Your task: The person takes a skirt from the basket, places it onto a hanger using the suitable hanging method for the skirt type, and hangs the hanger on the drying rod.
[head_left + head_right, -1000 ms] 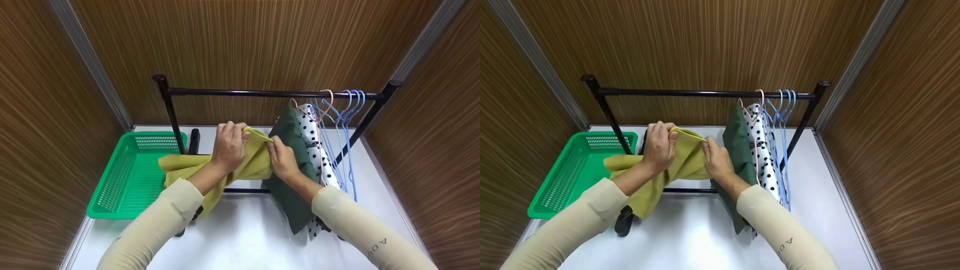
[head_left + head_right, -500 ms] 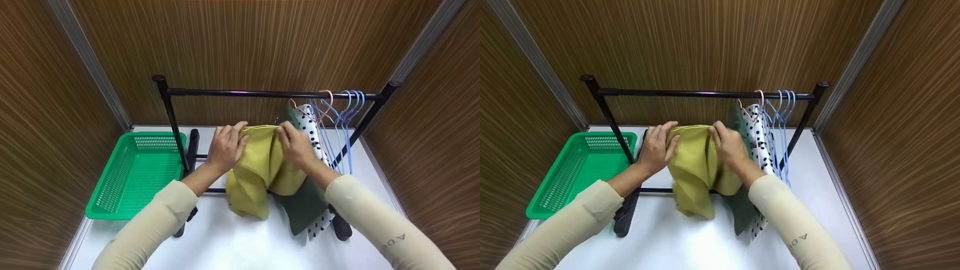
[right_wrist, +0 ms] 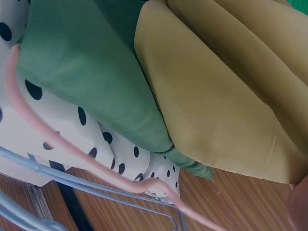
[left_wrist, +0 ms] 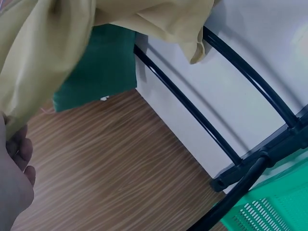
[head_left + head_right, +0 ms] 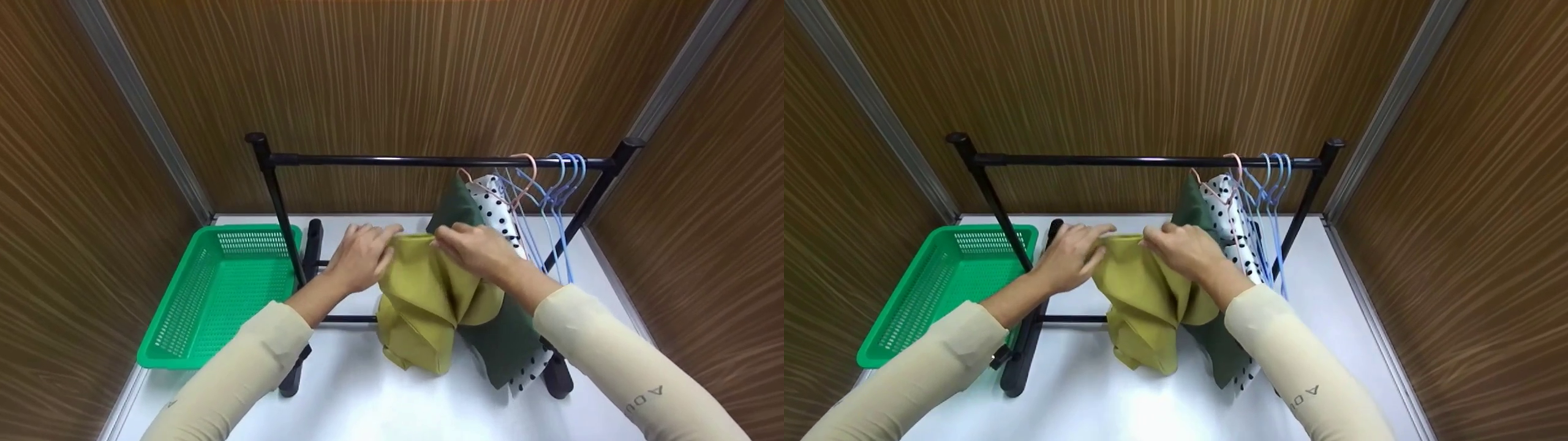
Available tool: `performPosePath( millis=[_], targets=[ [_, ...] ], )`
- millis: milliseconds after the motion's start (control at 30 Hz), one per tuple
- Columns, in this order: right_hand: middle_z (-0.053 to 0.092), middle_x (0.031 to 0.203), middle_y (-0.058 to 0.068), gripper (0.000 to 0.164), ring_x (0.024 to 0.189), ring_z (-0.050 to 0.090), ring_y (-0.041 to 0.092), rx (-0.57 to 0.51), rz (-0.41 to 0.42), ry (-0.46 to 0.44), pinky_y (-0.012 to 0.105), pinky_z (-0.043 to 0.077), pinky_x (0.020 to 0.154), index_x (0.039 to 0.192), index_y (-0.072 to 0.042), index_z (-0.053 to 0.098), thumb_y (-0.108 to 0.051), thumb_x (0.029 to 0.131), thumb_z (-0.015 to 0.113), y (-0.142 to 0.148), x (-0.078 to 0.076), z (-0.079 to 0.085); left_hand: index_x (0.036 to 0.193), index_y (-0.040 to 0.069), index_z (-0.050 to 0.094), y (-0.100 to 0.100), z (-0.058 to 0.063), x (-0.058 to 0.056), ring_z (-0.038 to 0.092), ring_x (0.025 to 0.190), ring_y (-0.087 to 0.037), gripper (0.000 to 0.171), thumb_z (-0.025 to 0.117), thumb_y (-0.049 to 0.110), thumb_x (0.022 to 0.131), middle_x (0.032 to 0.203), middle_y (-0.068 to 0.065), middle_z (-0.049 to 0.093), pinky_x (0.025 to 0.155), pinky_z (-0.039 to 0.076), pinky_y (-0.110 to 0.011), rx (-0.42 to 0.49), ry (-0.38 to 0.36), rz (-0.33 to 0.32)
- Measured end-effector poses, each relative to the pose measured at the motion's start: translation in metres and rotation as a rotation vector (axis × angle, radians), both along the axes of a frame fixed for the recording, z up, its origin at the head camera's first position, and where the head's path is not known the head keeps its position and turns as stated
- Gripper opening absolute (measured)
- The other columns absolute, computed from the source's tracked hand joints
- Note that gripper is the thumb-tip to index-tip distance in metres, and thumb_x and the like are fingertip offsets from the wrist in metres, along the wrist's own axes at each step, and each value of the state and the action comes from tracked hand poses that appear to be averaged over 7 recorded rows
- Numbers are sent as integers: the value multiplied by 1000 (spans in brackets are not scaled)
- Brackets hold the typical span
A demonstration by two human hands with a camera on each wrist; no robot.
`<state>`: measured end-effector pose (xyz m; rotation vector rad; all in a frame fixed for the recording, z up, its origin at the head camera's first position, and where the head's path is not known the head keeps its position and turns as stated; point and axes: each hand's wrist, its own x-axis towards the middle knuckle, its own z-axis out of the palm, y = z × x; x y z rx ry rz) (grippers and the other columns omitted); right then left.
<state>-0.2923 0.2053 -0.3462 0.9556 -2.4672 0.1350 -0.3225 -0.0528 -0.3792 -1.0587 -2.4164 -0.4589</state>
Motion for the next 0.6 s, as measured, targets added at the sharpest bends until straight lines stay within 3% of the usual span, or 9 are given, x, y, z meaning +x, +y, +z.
performPosePath(
  millis=[100,200,400,500,600],
  targets=[
    [61,76,6,11,48,49,17,31,36,10,32,44,45,105,-16,58,-27,102,57,-4,1,1,126,17,63,5,3,3,60,101,-24,31,50,31,102,113,-6,66,85,43,-41,-45,-24,-39],
    [60,75,6,13,49,47,16,45,52,-35,31,44,46,104,-15,57,-28,103,55,-8,2,2,112,13,65,11,2,5,58,103,-23,24,51,30,103,112,-5,64,88,42,-42,-63,-3,-76],
    [61,72,-1,33,56,52,9,53,-14,-278,28,47,52,95,-14,59,-46,97,59,-10,3,10,96,9,55,15,1,5,62,74,-21,3,55,11,95,77,-3,66,77,41,-38,-107,158,-46],
    [58,68,-4,39,56,50,7,62,-61,-399,26,46,52,88,-12,60,-51,91,65,-8,1,14,94,8,52,13,3,3,60,59,-18,5,56,10,94,67,-3,64,65,41,-34,-119,216,-59],
    [55,65,-5,38,55,48,7,64,-84,-461,26,45,51,81,-12,60,-48,90,69,-7,-2,15,93,7,50,8,7,1,54,51,-16,9,54,13,98,62,-2,61,56,41,-32,-147,230,-88]
  ],
)
